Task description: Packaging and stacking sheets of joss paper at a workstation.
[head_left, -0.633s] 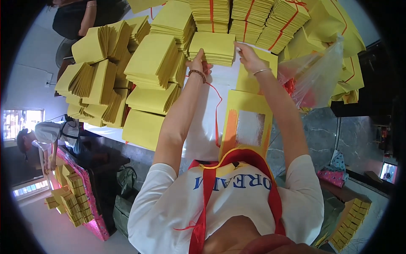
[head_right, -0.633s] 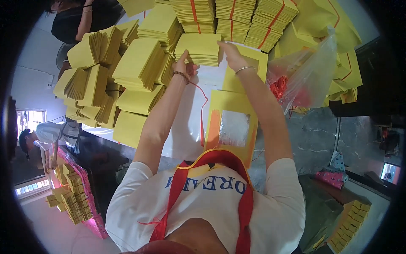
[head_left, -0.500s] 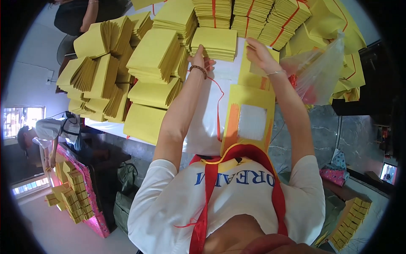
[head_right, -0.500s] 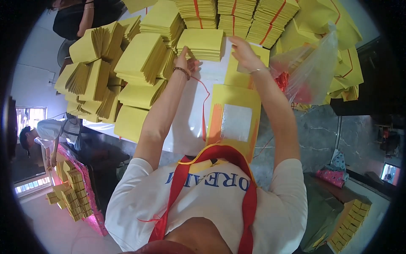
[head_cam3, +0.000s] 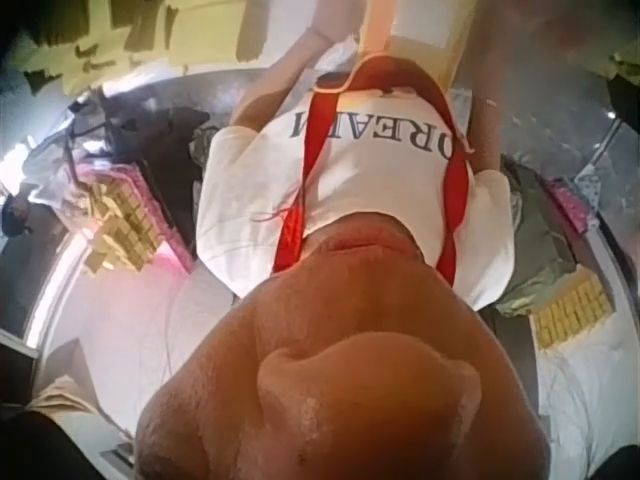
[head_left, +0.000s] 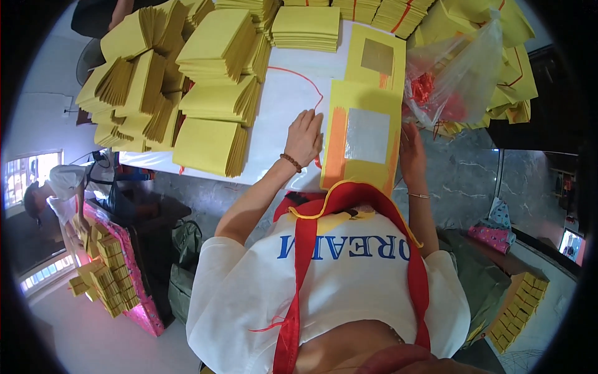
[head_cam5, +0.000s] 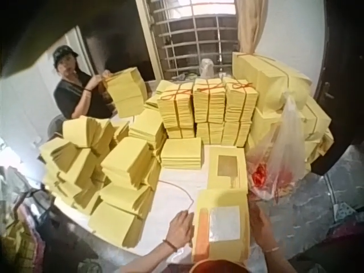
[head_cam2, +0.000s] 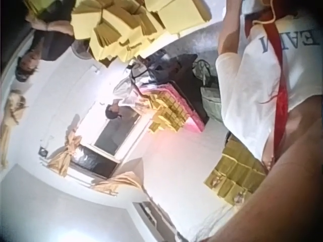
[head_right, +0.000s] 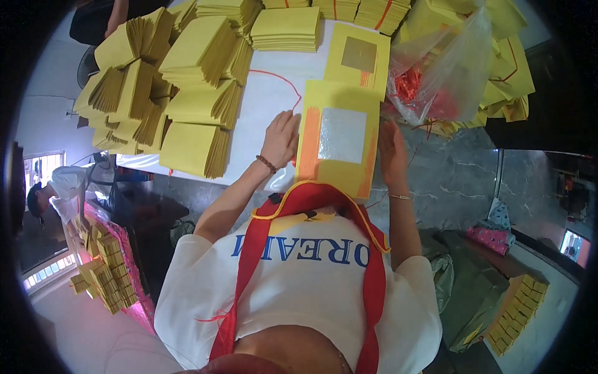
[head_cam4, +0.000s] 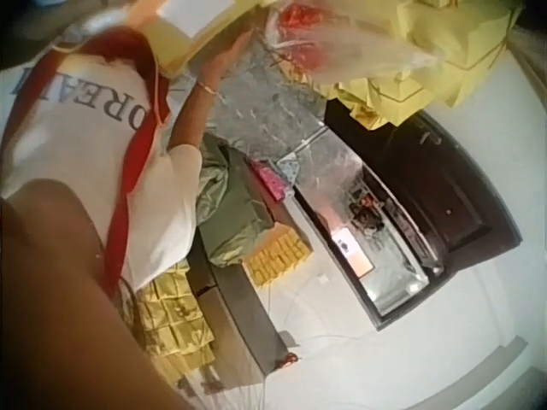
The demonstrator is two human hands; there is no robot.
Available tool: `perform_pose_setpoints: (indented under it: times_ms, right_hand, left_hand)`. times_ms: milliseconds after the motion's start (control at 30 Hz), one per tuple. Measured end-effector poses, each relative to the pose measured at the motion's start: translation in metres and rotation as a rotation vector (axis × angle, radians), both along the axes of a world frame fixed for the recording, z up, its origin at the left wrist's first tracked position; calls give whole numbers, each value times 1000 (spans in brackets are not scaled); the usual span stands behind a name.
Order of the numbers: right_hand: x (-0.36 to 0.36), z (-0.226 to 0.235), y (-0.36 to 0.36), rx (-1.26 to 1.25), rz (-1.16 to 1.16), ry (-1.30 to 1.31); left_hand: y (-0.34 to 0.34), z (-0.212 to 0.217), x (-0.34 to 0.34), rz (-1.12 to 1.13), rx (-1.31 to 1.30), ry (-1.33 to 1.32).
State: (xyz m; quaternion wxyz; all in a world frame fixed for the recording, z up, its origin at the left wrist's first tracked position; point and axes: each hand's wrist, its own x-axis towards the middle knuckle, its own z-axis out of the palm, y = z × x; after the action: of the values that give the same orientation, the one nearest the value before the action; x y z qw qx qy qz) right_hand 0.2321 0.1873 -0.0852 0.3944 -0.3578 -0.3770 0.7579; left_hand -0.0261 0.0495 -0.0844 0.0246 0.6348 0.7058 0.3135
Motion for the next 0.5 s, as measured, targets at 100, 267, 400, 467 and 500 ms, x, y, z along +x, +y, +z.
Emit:
perform_pose_setpoints:
  times_ms: [100, 267, 400, 467, 500]
  right_hand:
    - [3, -4, -16, -26, -13, 57]
    - [5, -4, -27, -58, -7, 79]
    - [-3, 6, -39, -22, 34, 97]
    - [-5, 10, -48, 6, 47, 119]
    - [-6, 12, -52, 37, 51, 115]
  left_hand:
    - [-31, -14, 5, -104, -60, 89]
    - [-68, 10, 20, -176, -183, 29]
    - [-55, 30, 23, 42, -52, -402]
    - [-35, 21, 28, 88, -58, -848]
    - [-29, 20, 32, 142, -60, -1291]
